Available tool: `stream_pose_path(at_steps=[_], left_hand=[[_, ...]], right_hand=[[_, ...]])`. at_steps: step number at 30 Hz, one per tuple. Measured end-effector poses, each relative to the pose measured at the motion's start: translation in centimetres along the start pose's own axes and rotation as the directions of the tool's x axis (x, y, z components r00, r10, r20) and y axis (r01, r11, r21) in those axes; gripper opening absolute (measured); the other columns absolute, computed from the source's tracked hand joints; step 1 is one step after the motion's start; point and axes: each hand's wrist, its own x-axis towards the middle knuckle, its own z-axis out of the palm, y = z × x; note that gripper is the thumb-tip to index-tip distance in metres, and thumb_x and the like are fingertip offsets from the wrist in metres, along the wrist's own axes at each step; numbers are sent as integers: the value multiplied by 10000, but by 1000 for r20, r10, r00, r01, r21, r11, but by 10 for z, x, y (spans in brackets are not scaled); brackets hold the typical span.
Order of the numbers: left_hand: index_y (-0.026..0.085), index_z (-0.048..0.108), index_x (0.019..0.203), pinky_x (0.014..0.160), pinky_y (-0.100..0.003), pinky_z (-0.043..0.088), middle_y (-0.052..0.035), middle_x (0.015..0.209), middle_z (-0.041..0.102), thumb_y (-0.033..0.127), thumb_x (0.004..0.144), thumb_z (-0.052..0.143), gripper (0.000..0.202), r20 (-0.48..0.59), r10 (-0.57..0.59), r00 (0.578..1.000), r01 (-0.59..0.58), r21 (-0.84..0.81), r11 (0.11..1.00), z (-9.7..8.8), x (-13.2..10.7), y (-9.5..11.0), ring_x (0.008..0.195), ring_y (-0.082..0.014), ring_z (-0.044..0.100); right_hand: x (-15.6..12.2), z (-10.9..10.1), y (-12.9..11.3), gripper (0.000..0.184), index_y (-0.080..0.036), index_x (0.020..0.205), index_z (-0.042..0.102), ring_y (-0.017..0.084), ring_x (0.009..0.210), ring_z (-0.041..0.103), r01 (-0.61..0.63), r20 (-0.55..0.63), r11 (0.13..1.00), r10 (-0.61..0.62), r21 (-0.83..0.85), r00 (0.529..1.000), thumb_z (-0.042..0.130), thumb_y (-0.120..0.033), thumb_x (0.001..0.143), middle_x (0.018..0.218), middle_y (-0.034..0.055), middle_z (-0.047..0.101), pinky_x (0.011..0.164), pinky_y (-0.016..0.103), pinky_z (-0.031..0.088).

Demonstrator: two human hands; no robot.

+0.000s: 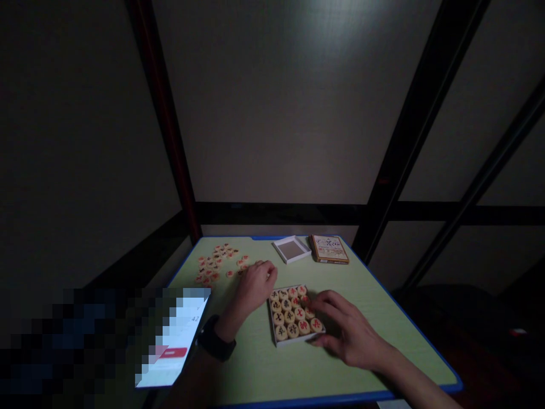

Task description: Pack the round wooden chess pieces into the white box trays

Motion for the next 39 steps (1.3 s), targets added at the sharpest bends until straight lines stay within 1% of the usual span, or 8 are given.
stream_pose_path(at_steps=[5, 11, 16, 20, 23, 25, 29, 39], left_hand=[[193, 631, 762, 865, -337, 438, -99, 852, 693, 375, 920, 400, 334, 177, 11, 984, -10, -10, 1000, -5, -22, 1, 876, -224, 623], [200, 634, 791, 873, -342, 437, -110, 893, 698, 371, 928, 380, 336, 190, 25, 981, -14, -63, 998, 7, -27, 1, 900, -224, 615], [196, 646, 784, 883, -347, 437, -115, 896, 709, 347, 926, 383, 335, 183, 45, 982, -37, -50, 998, 11, -15, 1, 885, -225, 614], [193, 658, 774, 882, -359, 435, -122, 875, 710, 336, 928, 384, 345, 181, 53, 982, -49, -24, 999, 12, -14, 3, 870, -233, 616], [189, 672, 804, 894, -352, 432, -116, 890, 703, 314, 928, 390, 333, 164, 71, 984, -72, 1, 997, 13, -18, 5, 902, -231, 614], [179, 676, 831, 900, -352, 431, -116, 913, 696, 308, 936, 377, 343, 174, 65, 983, -73, 41, 997, 14, -20, 6, 928, -231, 612], [177, 675, 858, 901, -348, 431, -110, 933, 694, 291, 950, 349, 358, 188, 54, 981, -74, 101, 992, 16, -23, 5, 961, -229, 611], [164, 646, 850, 900, -329, 432, -122, 946, 701, 221, 958, 281, 385, 213, 10, 977, -37, 125, 992, 16, -19, -1, 959, -223, 629]], right_hand=[[6, 1, 7, 902, -213, 1482, 304, 333, 1378, 349, -104, 100, 974, 86, 202, 991, 763, -420, 734, 1511, 189, 295, 1119, 527, 325], [17, 9, 11, 916, -191, 1469, 328, 323, 1328, 425, -148, 128, 916, 107, 373, 986, 793, -336, 693, 1459, 186, 407, 1118, 533, 329], [14, 6, 9, 886, -186, 1456, 349, 324, 1332, 415, -143, 128, 942, 108, 305, 986, 777, -400, 711, 1468, 191, 384, 1114, 536, 332], [22, -9, 32, 813, -182, 1423, 392, 295, 1159, 561, -210, 76, 950, 197, 231, 977, 727, -484, 747, 1409, 181, 457, 962, 483, 485], [43, -18, 65, 558, -173, 1295, 521, 313, 1194, 521, -365, -169, 931, 361, 11, 917, 604, -491, 843, 1314, 165, 545, 1004, 510, 421], [60, -17, 84, 574, -134, 1265, 544, 358, 1268, 440, -523, -311, 836, 460, -165, 832, 605, -506, 832, 1392, 208, 464, 1045, 536, 357], [84, -5, 105, 675, -181, 1339, 498, 447, 1382, 229, -697, -343, 636, 607, -330, 717, 575, -596, 813, 1533, 191, 279, 1010, 672, 287], [84, -5, 103, 569, -165, 1327, 520, 343, 1320, 378, -712, -529, 658, 524, -246, 667, 506, -487, 857, 1466, 173, 406, 987, 501, 409]])
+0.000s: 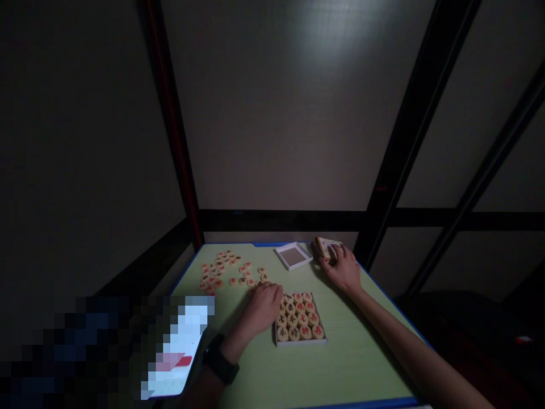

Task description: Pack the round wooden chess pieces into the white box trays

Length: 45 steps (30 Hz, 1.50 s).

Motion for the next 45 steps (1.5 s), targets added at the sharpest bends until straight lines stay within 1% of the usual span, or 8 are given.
stream_pose_path(at_steps=[7, 11, 14, 17, 24, 33, 41, 45], left_hand=[[183, 641, 837, 865, -278, 440, -96, 940, 720, 239, 961, 279, 386, -57, -137, 989, 132, -81, 988, -6, 4, -1, 928, -197, 649], [195, 660, 885, 863, -270, 442, -87, 998, 730, 254, 959, 296, 376, -99, -220, 971, 198, -194, 961, -8, 8, -4, 958, -196, 653], [196, 670, 943, 876, -273, 441, -85, 1038, 727, 277, 963, 292, 387, -126, -257, 958, 219, -253, 942, -7, 11, -6, 979, -201, 651], [200, 669, 1016, 903, -269, 435, -81, 1083, 718, 289, 965, 284, 398, -140, -273, 952, 222, -301, 927, -8, 11, -7, 1025, -200, 643], [193, 667, 854, 830, -261, 437, -80, 973, 728, 307, 957, 308, 390, -34, -254, 966, 238, -255, 937, -8, 10, -9, 926, -192, 645], [184, 669, 775, 785, -246, 434, -63, 897, 711, 234, 902, 380, 320, -18, -144, 989, 137, -200, 970, -9, 10, -14, 881, -173, 624], [166, 706, 874, 853, -267, 438, -81, 968, 721, 192, 872, 442, 265, -18, -57, 998, 54, -130, 990, -7, 6, -13, 934, -185, 631], [180, 706, 910, 865, -270, 443, -72, 972, 723, 213, 879, 441, 269, 3, -45, 999, 45, -124, 991, -11, 3, -10, 944, -187, 636]], right_hand=[[-42, -32, -15, 522, -161, 1231, 617, 316, 1245, 477, 276, -180, 936, -240, 219, 954, 512, -504, 853, 1324, 155, 571, 1039, 486, 386], [-71, -66, -45, 495, -176, 1236, 630, 295, 1249, 482, 348, 41, 910, -366, 224, 930, 508, -492, 875, 1328, 124, 589, 1011, 433, 404], [-77, -89, -73, 453, -208, 1185, 655, 272, 1128, 571, 385, 287, 901, -430, 200, 856, 452, -501, 907, 1204, 102, 666, 928, 385, 436], [-75, -101, -100, 503, -195, 1030, 689, 290, 984, 631, 405, 436, 912, -393, 69, 810, 328, -536, 946, 1018, 120, 720, 814, 392, 448], [-91, -92, -131, 544, -180, 999, 670, 325, 920, 638, 438, 426, 894, -361, -96, 830, 293, -568, 948, 962, 161, 713, 761, 436, 423], [-117, -85, -132, 514, -178, 1066, 649, 351, 980, 598, 436, 366, 892, -370, -116, 854, 344, -573, 941, 1010, 166, 687, 761, 462, 435], [-142, -86, -104, 363, -205, 1044, 655, 299, 981, 603, 420, 411, 907, -372, -29, 832, 416, -462, 955, 1023, 119, 685, 739, 369, 454], [-131, -92, -85, 385, -208, 980, 662, 233, 921, 635, 320, 376, 944, -325, 78, 868, 326, -394, 995, 1007, 93, 701, 735, 308, 442]])
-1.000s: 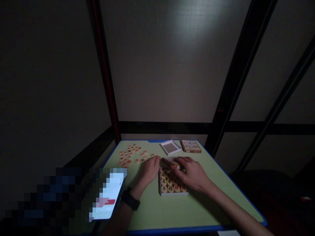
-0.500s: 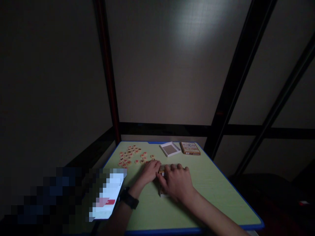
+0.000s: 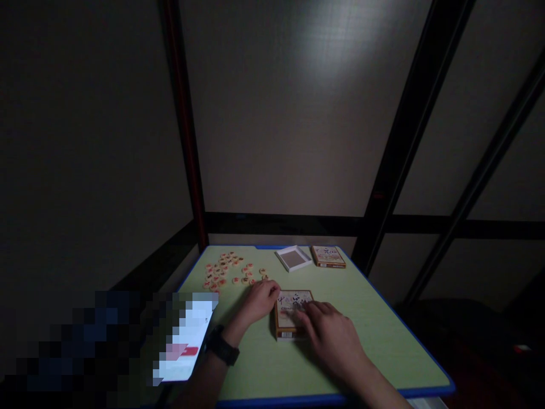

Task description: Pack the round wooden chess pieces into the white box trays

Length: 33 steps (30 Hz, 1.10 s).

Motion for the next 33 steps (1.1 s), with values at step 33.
stream_pose_path(at_steps=[33], left_hand=[[232, 498, 1350, 1022, -351, 383, -96, 1372, 556, 464, 531, 800, 904, 259, 115, 959, -98, -76, 992, -12, -32, -7, 1218, -310, 518]], right_hand=[[31, 19, 63, 581, -94, 1069, 658, 260, 902, 687, -370, 378, 416, 67, 831, 923, 691, -561, 727, 1010, 148, 730, 744, 349, 549]])
